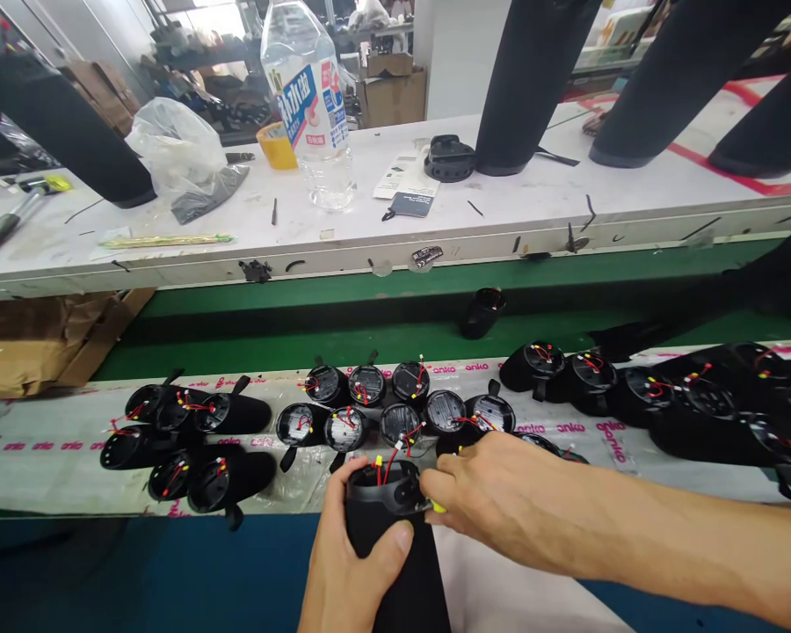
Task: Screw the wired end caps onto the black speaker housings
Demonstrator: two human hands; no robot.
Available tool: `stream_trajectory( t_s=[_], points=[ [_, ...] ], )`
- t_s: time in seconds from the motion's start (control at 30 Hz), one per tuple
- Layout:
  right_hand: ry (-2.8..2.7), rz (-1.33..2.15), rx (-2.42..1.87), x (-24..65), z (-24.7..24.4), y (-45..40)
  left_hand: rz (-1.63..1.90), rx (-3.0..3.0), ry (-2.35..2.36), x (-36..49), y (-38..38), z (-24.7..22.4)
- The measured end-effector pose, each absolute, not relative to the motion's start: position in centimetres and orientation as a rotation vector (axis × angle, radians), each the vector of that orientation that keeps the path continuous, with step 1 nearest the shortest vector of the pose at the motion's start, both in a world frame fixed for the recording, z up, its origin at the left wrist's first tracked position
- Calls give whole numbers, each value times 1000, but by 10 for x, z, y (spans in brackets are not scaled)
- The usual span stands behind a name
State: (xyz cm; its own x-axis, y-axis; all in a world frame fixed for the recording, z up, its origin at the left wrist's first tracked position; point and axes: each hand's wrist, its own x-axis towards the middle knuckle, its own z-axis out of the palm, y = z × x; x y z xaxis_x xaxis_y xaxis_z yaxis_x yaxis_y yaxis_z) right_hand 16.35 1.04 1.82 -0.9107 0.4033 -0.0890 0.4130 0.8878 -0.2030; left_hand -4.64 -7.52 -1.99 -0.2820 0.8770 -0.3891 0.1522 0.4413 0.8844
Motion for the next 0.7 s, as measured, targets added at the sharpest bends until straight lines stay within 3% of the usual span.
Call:
stream_trajectory(
  t_s=[0.4,0.7],
  points=[
    [2988,-161,469,160,16,2,881,928,1932,-41,-77,-22],
    [2913,-210,459,154,11,2,782,982,2059,-35,-76,-17]
  ],
)
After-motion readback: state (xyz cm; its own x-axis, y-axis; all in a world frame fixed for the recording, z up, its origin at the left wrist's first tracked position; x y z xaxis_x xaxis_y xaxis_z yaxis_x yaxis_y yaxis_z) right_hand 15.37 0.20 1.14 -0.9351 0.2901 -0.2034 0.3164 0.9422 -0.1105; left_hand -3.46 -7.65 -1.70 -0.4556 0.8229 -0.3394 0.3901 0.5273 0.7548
